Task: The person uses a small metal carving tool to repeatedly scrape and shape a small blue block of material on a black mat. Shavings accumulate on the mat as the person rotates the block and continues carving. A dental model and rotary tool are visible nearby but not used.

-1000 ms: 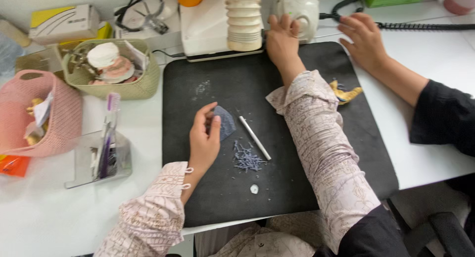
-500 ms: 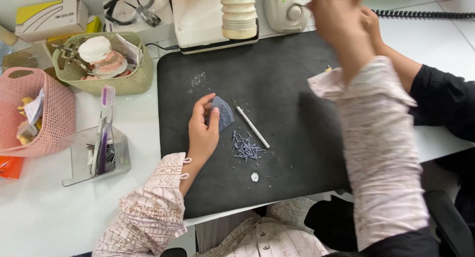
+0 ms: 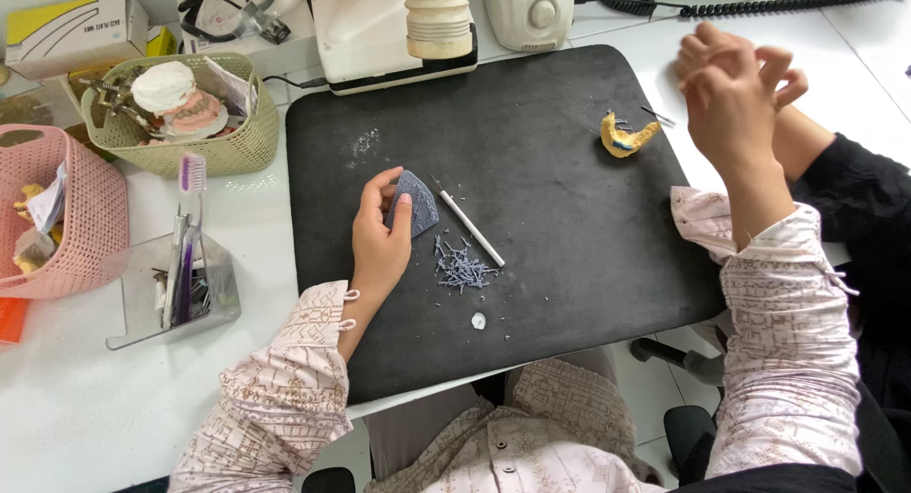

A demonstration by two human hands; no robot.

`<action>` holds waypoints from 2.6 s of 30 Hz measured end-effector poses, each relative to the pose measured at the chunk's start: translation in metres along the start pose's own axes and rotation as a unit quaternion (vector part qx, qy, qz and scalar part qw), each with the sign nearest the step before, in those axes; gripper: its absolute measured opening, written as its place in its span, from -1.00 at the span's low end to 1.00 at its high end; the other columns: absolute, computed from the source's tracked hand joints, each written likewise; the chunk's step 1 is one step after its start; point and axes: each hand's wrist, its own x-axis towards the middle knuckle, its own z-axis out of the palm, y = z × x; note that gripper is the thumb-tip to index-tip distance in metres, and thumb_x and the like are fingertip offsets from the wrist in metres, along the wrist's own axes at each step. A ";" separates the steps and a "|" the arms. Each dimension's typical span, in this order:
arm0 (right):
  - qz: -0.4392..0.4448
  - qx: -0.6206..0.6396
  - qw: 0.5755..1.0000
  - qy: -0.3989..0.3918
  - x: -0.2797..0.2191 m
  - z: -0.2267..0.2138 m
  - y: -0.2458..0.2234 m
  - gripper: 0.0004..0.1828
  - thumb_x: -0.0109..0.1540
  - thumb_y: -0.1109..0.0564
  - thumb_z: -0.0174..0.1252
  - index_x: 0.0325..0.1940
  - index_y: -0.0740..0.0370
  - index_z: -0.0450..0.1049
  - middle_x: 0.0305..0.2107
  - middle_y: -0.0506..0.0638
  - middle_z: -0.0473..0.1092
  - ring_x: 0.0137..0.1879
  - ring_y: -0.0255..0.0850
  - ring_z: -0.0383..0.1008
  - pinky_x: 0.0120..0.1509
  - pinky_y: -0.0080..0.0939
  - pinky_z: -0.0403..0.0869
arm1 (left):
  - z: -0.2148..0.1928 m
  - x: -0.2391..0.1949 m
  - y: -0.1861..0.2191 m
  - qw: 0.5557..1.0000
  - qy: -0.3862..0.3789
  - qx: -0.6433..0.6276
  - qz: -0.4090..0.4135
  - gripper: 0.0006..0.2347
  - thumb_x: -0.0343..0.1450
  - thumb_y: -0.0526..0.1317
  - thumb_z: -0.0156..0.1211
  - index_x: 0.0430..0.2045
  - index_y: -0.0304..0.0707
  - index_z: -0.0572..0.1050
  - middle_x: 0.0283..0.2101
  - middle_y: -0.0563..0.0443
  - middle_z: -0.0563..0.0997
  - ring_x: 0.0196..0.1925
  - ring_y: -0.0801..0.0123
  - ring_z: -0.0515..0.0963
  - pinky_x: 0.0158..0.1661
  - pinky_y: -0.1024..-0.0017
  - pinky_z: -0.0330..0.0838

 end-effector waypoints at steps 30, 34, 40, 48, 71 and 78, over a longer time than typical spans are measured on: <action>-0.135 0.371 0.895 -0.207 0.031 -0.043 -0.274 -0.59 0.17 0.18 0.20 0.11 -0.08 0.51 -0.29 -0.02 0.41 -0.19 -0.10 0.50 -0.10 -0.05 0.52 | -0.003 0.001 0.013 0.998 -0.049 0.024 -0.045 -0.70 0.48 -0.32 0.20 0.11 -0.35 0.42 -0.11 -0.02 0.61 -0.13 0.51 0.65 -0.17 0.55 0.58; -0.118 0.392 0.893 -0.186 0.031 -0.044 -0.276 -0.61 0.18 0.13 0.24 0.11 0.00 0.51 -0.32 0.01 0.41 -0.25 -0.02 0.50 -0.19 0.02 0.50 | -0.003 -0.001 0.017 0.997 -0.026 -0.035 -0.066 -0.74 0.48 -0.30 0.19 0.05 -0.38 0.47 -0.08 -0.03 0.59 -0.15 0.51 0.63 -0.18 0.55 0.56; -0.080 0.401 0.892 -0.194 0.034 -0.042 -0.275 -0.63 0.19 0.18 0.20 0.07 -0.06 0.57 -0.33 0.01 0.43 -0.33 -0.02 0.50 -0.21 -0.01 0.51 | -0.003 0.001 0.018 0.997 -0.021 -0.051 -0.049 -0.80 0.52 -0.27 0.16 -0.03 -0.38 0.52 -0.06 0.00 0.53 -0.13 0.55 0.61 -0.15 0.57 0.56; 0.005 0.721 0.662 -0.204 0.036 -0.031 -0.251 -0.60 0.32 0.45 -0.11 0.04 0.23 0.58 -0.14 -0.04 0.36 -0.08 -0.30 0.41 0.06 -0.31 0.47 | -0.005 -0.009 0.009 0.987 0.016 -0.127 -0.096 -0.81 0.57 -0.23 0.11 -0.04 -0.37 0.55 -0.22 0.09 0.60 -0.27 0.63 0.54 -0.24 0.64 0.44; 0.165 0.766 0.621 -0.027 0.002 -0.014 -0.270 -0.73 0.51 0.10 -0.10 0.08 0.32 0.44 -0.22 -0.02 0.43 -0.11 -0.35 0.40 0.06 -0.36 0.45 | 0.000 -0.017 0.016 0.960 0.005 -0.269 -0.078 -0.80 0.59 -0.29 0.05 0.04 -0.43 0.46 -0.19 0.05 0.61 -0.20 0.64 0.58 -0.16 0.62 0.50; 0.161 0.765 0.619 -0.070 0.015 0.014 -0.262 -0.74 0.51 0.08 -0.08 0.06 0.30 0.44 -0.27 -0.05 0.40 -0.16 -0.36 0.33 -0.01 -0.39 0.39 | 0.004 -0.016 0.004 0.951 -0.002 -0.287 -0.117 -0.78 0.57 -0.28 0.03 0.06 -0.43 0.43 -0.18 0.03 0.63 -0.19 0.59 0.62 -0.13 0.58 0.54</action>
